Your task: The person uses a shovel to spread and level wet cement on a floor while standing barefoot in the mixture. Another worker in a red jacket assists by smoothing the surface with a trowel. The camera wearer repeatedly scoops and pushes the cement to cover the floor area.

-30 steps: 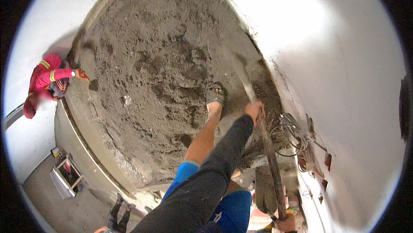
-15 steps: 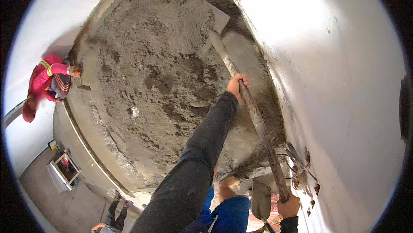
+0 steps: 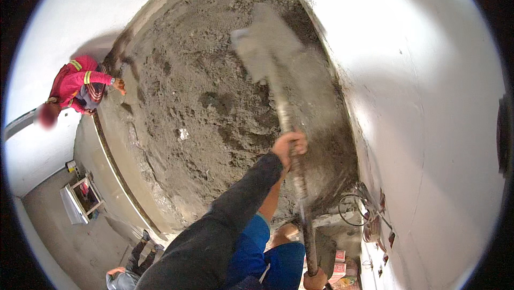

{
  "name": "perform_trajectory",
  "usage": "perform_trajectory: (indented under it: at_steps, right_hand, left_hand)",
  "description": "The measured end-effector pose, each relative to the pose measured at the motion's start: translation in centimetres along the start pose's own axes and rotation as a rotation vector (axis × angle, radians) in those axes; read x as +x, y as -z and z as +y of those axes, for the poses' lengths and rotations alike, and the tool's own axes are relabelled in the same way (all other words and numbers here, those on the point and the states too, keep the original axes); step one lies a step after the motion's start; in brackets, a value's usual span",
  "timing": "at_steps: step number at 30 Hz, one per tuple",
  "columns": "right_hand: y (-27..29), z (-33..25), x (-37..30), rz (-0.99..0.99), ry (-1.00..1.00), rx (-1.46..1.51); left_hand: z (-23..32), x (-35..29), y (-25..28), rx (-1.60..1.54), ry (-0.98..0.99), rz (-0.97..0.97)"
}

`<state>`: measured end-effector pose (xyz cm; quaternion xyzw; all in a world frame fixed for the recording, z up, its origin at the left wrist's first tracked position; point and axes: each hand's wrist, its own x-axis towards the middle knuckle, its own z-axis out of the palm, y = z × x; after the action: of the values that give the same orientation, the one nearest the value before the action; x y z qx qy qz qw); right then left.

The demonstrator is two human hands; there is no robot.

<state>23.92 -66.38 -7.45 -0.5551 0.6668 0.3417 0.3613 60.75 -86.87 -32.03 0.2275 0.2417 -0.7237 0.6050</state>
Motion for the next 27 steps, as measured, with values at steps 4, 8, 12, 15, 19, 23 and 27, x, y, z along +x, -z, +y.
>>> perform_trajectory:
  at_steps: [4,8,12,15,19,23,27]
  right_hand:
    - [-2.9,2.7,1.1,0.027,-0.042,-0.060]
    - [1.7,-0.8,4.3,0.073,-0.011,-0.057]
    - [7.7,-9.1,11.2,0.160,-0.008,0.093]
    - [8.8,-11.7,17.9,0.058,0.177,0.203]
    - [9.6,-14.4,21.9,0.023,0.267,0.211]
    - [11.3,-13.3,22.4,0.114,0.268,-0.050]
    - [12.2,-13.3,20.0,0.199,0.263,-0.221]
  left_hand:
    - [-4.0,7.8,1.1,0.450,-0.004,0.206]
    - [-5.1,12.7,4.6,0.561,-0.061,0.041]
    - [1.6,17.8,4.6,0.950,-0.354,-0.009]
    - [10.4,21.3,3.5,0.656,-0.209,0.177]
    - [14.9,21.7,3.1,0.310,-0.247,0.192]
    - [15.4,19.9,3.0,0.092,-0.319,0.021]
    - [16.4,14.3,1.8,-0.087,-0.350,-0.113]
